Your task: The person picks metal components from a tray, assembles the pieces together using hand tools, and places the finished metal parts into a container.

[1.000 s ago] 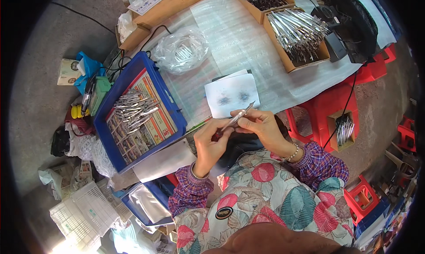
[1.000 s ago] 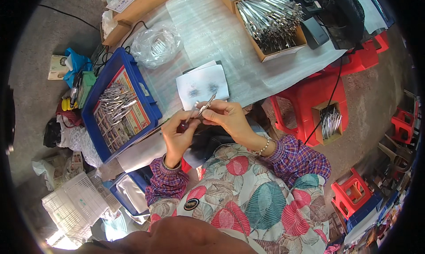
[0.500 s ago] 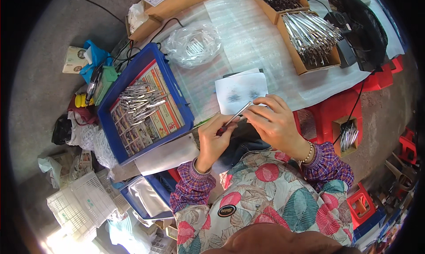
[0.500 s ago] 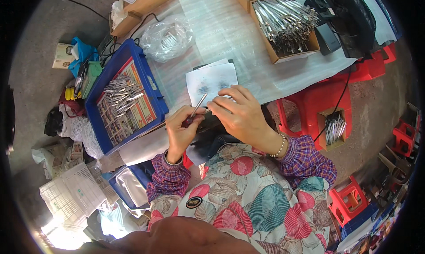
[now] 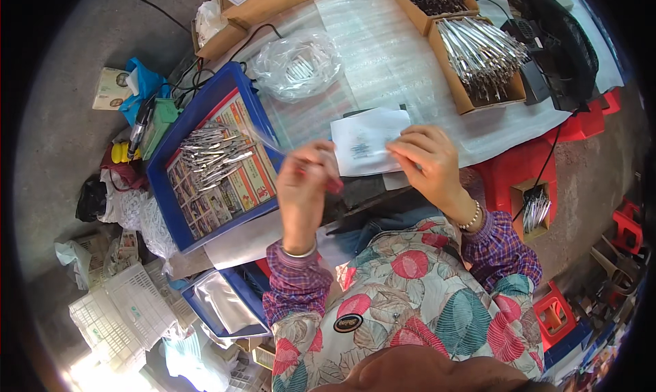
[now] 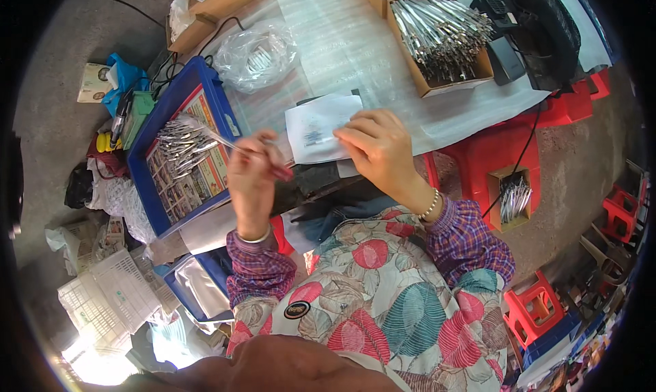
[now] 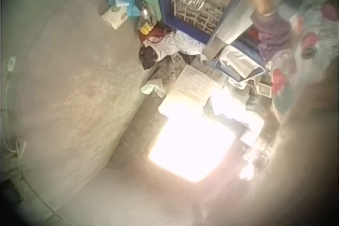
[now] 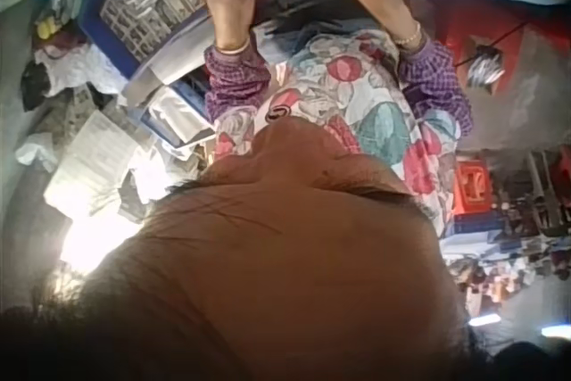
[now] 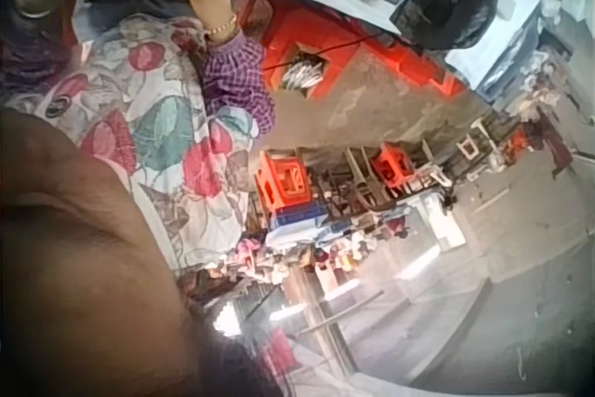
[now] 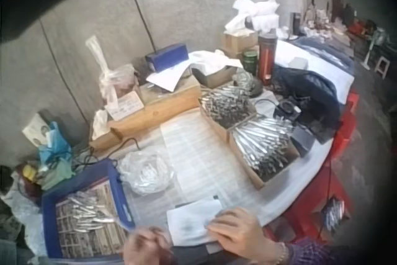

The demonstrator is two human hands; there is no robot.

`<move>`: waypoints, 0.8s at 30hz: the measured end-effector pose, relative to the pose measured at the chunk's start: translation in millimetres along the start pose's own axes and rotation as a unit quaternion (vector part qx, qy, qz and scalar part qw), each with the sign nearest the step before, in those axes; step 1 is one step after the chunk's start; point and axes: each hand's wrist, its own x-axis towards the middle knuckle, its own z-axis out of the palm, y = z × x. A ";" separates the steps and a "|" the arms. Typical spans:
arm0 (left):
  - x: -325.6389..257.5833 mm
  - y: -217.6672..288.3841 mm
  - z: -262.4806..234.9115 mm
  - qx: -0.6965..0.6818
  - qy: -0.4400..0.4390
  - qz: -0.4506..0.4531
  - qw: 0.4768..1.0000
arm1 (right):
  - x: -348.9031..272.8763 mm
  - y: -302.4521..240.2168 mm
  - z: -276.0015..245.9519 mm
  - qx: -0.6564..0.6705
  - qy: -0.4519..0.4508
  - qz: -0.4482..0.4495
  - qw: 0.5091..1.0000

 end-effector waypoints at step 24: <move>26.7 -5.2 56.5 0.082 -0.148 0.356 0.919 | 9.8 14.3 9.4 0.140 0.001 0.092 0.986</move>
